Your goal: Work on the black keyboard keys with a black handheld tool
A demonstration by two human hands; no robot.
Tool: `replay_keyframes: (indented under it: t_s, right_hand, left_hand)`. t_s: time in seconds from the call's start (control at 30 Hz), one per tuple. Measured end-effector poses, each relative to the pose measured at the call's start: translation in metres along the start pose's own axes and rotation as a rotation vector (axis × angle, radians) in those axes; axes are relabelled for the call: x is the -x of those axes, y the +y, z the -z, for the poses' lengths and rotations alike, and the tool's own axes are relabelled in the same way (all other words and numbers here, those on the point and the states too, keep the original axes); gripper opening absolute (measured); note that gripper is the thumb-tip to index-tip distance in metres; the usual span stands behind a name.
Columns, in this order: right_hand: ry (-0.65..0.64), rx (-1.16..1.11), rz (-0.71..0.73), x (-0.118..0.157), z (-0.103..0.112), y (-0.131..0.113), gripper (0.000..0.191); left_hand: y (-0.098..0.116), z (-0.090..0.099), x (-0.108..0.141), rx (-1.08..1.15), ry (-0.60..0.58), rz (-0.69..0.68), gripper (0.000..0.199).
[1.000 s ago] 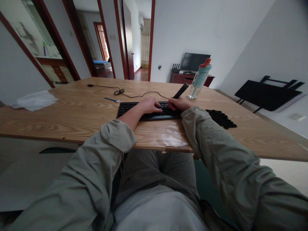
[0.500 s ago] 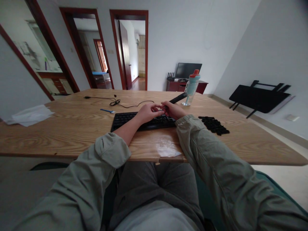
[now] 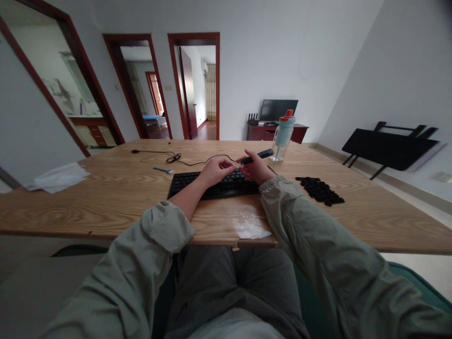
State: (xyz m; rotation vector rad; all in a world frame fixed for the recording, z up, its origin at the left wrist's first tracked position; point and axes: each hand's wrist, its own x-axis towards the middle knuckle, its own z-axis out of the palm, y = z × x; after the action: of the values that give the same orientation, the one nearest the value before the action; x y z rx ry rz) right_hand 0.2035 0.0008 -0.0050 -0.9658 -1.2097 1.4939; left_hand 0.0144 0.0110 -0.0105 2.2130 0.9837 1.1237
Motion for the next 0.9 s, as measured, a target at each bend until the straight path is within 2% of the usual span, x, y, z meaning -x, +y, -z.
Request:
replay_keyframes:
  t_s: [0.4, 0.9]
  right_hand:
    - [0.041, 0.031, 0.035, 0.0002, 0.0008, 0.0015, 0.036]
    - [0.042, 0.048, 0.023, -0.0002, 0.0009, 0.0034, 0.04]
  left_hand:
    - [-0.0025, 0.002, 0.0015, -0.051, 0.007, 0.008, 0.026]
    - [-0.0041, 0.0006, 0.0013, -0.05, 0.006, -0.034, 0.024]
